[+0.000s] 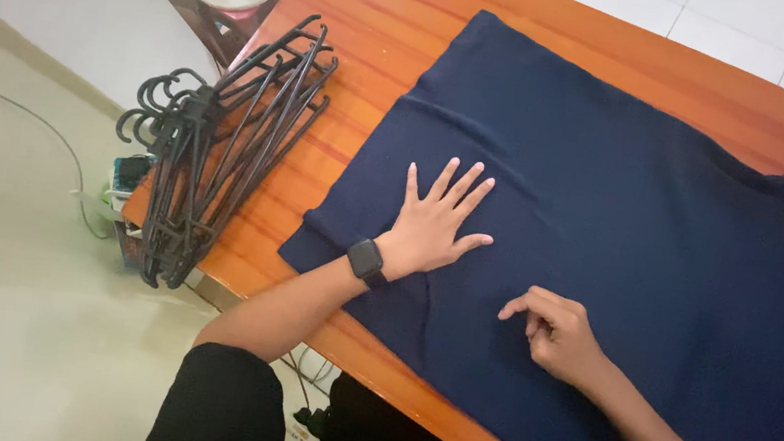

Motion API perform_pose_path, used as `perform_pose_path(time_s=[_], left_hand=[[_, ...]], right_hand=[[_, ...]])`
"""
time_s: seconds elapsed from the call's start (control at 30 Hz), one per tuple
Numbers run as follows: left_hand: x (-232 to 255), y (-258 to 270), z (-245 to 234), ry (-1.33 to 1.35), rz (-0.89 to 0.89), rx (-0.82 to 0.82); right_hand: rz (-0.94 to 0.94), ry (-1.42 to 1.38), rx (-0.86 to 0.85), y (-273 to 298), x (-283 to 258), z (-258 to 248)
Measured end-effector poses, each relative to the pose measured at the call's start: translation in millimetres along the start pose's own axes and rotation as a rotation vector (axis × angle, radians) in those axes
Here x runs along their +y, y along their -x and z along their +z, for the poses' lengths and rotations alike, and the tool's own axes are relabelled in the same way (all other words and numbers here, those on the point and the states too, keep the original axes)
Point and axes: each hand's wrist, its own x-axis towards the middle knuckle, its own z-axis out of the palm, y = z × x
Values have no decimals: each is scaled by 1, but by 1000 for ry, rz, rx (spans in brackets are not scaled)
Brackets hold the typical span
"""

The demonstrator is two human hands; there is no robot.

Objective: The person smooths and folds a dark blue polo shirt on a wooden table. They repeatedly flatten the fabric, fold the sleeves inward, and fold the shirt in half. The shirt remains on the table at the end of the clip.

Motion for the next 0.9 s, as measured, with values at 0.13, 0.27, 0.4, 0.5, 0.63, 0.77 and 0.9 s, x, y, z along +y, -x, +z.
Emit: perform_pose_path(time_s=[0.13, 0.27, 0.4, 0.5, 0.63, 0.77, 0.9], left_hand=[[3, 2, -6, -11, -10, -45], [5, 5, -7, -17, 7, -31], [0, -1, -3, -27, 2, -24], [4, 5, -15, 24, 17, -39], [0, 6, -7, -28, 24, -33], [-4, 4, -8, -36, 27, -43], [-7, 0, -3, 19, 5, -81]], right_hand=[[-19, -15, 3, 1, 0, 0], [-44, 1, -18, 4, 1, -1], [-67, 18, -36, -1, 4, -3], [-61, 13, -19, 1, -3, -2], [-6, -12, -26, 4, 0, -1], [-12, 2, -26, 2, 2, 0], [-21, 2, -4, 1, -1, 1]])
